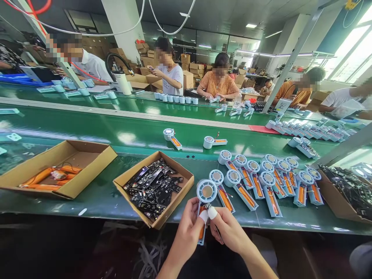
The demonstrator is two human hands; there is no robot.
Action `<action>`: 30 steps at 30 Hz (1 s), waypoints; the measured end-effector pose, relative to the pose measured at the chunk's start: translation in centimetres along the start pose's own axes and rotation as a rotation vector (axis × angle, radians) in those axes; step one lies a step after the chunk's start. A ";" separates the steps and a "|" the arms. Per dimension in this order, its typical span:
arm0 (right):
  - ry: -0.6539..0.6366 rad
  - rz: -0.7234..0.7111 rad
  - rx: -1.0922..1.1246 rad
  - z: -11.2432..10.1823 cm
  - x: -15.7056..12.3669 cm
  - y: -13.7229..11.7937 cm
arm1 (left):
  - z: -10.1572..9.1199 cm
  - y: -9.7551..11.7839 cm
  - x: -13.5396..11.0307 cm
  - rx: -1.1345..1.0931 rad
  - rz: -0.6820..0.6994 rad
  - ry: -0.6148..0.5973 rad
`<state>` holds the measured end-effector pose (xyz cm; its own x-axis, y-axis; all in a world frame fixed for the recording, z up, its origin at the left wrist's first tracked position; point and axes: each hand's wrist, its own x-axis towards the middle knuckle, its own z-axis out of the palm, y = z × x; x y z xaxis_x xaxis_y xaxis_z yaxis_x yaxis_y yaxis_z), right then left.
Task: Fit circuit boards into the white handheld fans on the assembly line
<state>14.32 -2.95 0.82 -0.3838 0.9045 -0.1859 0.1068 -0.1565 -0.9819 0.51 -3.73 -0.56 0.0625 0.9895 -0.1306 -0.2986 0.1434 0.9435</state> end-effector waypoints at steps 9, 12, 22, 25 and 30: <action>0.390 -0.291 -0.372 1.3 -2.5 1.0 | 1.0 0.1 0.2 0.254 0.078 0.195; 0.548 -0.443 -0.502 1.7 -2.7 2.3 | 1.2 0.3 0.3 0.117 0.037 0.145; 0.775 -0.653 -0.924 3.4 -2.1 2.7 | 1.6 -1.8 -0.2 -0.149 0.013 0.153; 0.795 -0.623 -1.052 3.9 -1.9 2.1 | 2.1 -1.9 -0.2 -0.097 0.028 0.175; 0.839 -0.564 -1.299 4.1 -1.7 1.9 | 2.7 -1.5 -0.2 -0.010 0.053 0.214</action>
<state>11.36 -6.40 -0.88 -0.1109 0.7452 0.6575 0.9508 0.2721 -0.1481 3.50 -4.19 -1.19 -0.1565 0.9773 -0.1431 -0.3060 0.0898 0.9478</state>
